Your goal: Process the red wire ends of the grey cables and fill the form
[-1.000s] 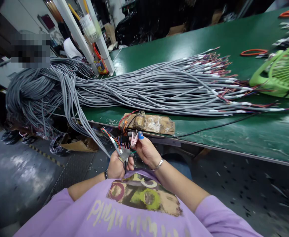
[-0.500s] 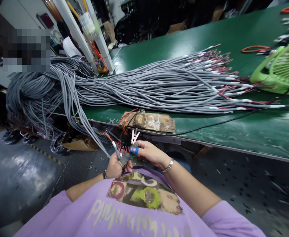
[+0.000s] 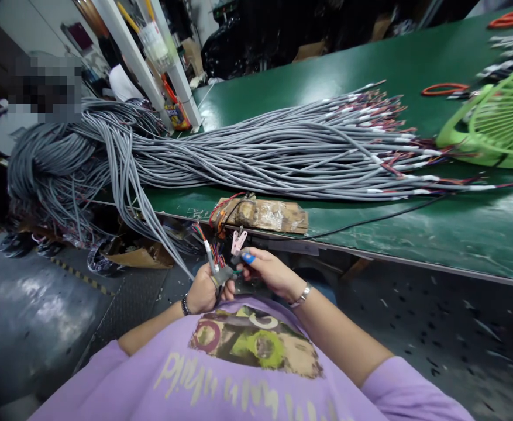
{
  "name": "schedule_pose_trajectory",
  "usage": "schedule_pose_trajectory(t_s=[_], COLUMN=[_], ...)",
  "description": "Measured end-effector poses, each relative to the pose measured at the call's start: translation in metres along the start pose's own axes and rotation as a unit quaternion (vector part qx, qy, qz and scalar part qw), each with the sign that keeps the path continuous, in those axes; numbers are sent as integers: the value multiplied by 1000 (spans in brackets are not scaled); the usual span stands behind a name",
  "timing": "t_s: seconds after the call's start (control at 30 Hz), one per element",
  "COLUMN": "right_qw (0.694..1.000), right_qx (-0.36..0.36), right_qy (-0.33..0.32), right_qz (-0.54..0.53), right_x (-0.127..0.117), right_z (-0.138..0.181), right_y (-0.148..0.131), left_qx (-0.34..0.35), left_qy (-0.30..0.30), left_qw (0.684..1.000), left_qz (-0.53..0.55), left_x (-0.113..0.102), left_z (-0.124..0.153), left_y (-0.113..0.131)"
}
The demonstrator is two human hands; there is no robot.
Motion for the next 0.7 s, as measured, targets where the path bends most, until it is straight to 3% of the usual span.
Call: schedule_pose_trajectory(t_s=[0.17, 0.37, 0.53, 0.7], right_qw=[1000, 997, 999, 998], right_qx=[-7, -68, -43, -40], right_qy=[-8, 45, 16, -3], right_qz=[-27, 11, -2, -50], right_x=[7, 18, 27, 40], right_z=[12, 11, 5, 4], right_y=[5, 4, 2, 0], left_qx=[12, 1, 14, 33], left_qy=[55, 40, -3, 47], left_qw=[998, 999, 1000, 998], left_qz=[26, 20, -25, 8], left_x=[-2, 1, 1, -4], left_z=[-3, -4, -2, -4], left_y=[-2, -3, -8, -12])
Point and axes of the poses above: each hand's wrist, its own z-axis away from the middle knuckle, its own x-axis out of the palm, y = z × x, the point moved 5 cm from there along -z, towards the middle knuckle, and after that the axes turned 12 degrees about -z, right-handed, at the moved point
